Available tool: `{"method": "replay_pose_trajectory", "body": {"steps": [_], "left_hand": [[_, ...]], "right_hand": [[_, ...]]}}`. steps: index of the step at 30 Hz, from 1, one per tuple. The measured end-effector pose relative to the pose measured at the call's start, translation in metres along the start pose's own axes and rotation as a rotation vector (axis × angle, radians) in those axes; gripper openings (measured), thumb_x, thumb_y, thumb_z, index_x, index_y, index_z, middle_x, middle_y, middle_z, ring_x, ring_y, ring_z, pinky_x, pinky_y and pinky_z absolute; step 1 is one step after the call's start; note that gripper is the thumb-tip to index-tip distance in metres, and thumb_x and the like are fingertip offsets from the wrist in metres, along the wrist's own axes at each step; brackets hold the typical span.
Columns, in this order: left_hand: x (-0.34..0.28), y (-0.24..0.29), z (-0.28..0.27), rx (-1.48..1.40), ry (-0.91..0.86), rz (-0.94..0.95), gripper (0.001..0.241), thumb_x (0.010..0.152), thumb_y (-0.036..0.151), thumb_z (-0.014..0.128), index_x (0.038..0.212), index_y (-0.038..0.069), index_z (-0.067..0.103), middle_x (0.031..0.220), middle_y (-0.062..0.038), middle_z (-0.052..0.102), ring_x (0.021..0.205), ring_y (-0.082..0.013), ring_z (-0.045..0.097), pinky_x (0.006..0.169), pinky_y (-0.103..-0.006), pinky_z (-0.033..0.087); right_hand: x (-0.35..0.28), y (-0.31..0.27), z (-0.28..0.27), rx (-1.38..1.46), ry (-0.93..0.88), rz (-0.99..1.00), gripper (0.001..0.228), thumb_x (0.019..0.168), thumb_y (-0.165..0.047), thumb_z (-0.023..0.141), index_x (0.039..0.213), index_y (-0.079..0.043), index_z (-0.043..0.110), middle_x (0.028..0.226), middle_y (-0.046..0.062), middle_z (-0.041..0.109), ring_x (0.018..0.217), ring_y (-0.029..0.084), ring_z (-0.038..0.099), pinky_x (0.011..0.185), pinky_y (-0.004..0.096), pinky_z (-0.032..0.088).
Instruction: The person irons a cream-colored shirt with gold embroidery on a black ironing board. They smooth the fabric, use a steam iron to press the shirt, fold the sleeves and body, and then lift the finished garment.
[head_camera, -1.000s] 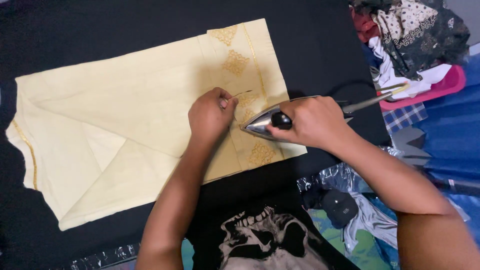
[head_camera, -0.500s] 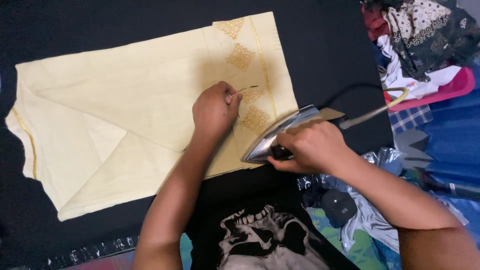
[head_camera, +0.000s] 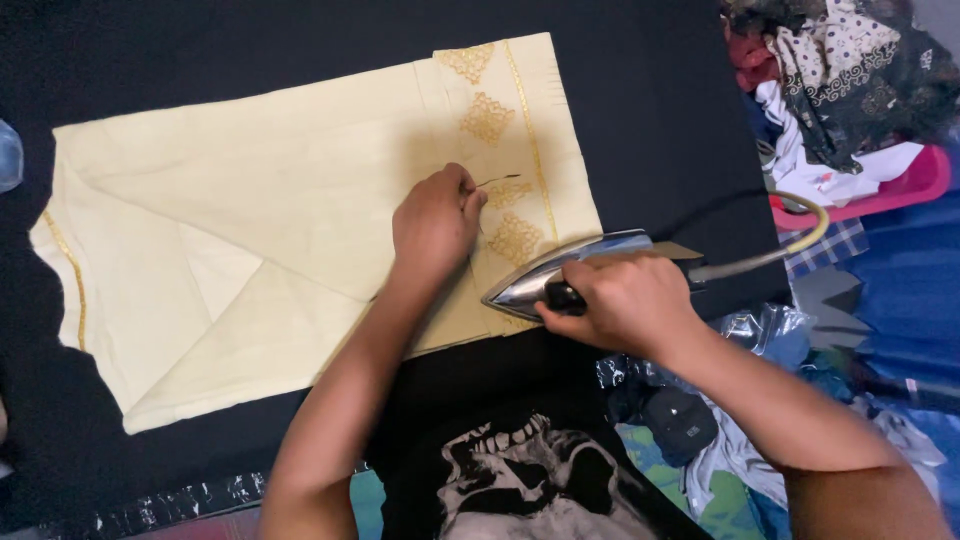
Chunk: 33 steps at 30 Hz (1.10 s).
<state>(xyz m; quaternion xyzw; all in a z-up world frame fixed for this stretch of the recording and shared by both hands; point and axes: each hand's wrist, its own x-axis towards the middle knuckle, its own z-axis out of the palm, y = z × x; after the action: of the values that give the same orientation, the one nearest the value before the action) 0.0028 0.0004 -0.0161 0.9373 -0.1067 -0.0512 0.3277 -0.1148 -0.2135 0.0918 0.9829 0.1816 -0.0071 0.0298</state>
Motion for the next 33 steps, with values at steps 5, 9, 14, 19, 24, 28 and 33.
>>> {"method": "replay_pose_trajectory", "body": {"steps": [5,9,14,19,24,28,33], "left_hand": [[-0.050,0.004,-0.006,0.039,0.135,0.309,0.021,0.104,0.030,0.056,0.117,0.017,0.066,0.117,-0.009,0.063,0.115,-0.0322,0.063,0.095,-0.0470,0.051],[-0.088,0.001,-0.024,0.060,0.025,0.469,0.042,0.106,0.039,0.053,0.136,0.011,0.061,0.146,-0.014,0.058,0.143,-0.0315,0.048,0.121,-0.0576,0.025],[-0.106,-0.004,-0.025,0.254,-0.124,0.419,0.082,0.093,0.069,0.054,0.156,0.018,0.043,0.165,-0.014,0.036,0.154,-0.0322,0.031,0.124,-0.0591,0.016],[-0.108,-0.003,-0.030,0.288,-0.069,0.366,0.094,0.084,0.077,0.058,0.157,0.020,0.044,0.166,-0.024,0.030,0.155,-0.0419,0.024,0.125,-0.0588,0.015],[-0.109,-0.030,-0.026,0.305,-0.113,0.299,0.080,0.096,0.067,0.051,0.157,0.016,0.041,0.165,-0.012,0.037,0.155,-0.0264,0.030,0.126,-0.0599,0.012],[-0.110,-0.029,-0.025,0.366,-0.134,0.293,0.079,0.099,0.067,0.044,0.159,0.017,0.037,0.168,-0.010,0.032,0.157,-0.0253,0.025,0.126,-0.0598,0.011],[-0.109,-0.015,-0.031,0.368,-0.193,0.312,0.084,0.097,0.066,0.048,0.161,0.013,0.034,0.170,-0.014,0.027,0.158,-0.0323,0.020,0.125,-0.0647,0.004]], "right_hand": [[-0.007,0.005,0.002,0.018,0.001,-0.037,0.049,0.077,-0.078,0.064,0.082,-0.029,0.065,0.070,-0.003,0.072,0.071,0.023,0.074,0.063,0.038,0.058],[-0.005,0.016,-0.002,0.037,0.001,0.065,0.047,0.077,-0.072,0.069,0.085,-0.025,0.067,0.072,0.000,0.073,0.073,0.026,0.074,0.063,0.041,0.058],[-0.012,0.015,-0.008,0.016,-0.041,0.053,0.048,0.074,-0.073,0.069,0.078,-0.026,0.064,0.066,0.000,0.069,0.073,0.025,0.073,0.063,0.039,0.057],[-0.011,0.025,-0.001,0.007,-0.033,0.124,0.047,0.075,-0.071,0.070,0.078,-0.025,0.064,0.066,-0.002,0.069,0.074,0.023,0.073,0.064,0.038,0.057],[-0.007,0.027,-0.001,-0.037,-0.013,0.168,0.052,0.079,-0.075,0.068,0.075,-0.024,0.061,0.062,0.000,0.066,0.071,0.024,0.073,0.062,0.038,0.056],[-0.002,0.025,0.000,-0.040,0.005,0.159,0.048,0.078,-0.072,0.070,0.077,-0.025,0.062,0.063,-0.001,0.066,0.073,0.022,0.073,0.064,0.036,0.056],[-0.001,0.024,0.001,-0.046,0.007,0.135,0.049,0.075,-0.074,0.070,0.078,-0.026,0.063,0.063,-0.001,0.066,0.071,0.023,0.073,0.063,0.037,0.056]]}}
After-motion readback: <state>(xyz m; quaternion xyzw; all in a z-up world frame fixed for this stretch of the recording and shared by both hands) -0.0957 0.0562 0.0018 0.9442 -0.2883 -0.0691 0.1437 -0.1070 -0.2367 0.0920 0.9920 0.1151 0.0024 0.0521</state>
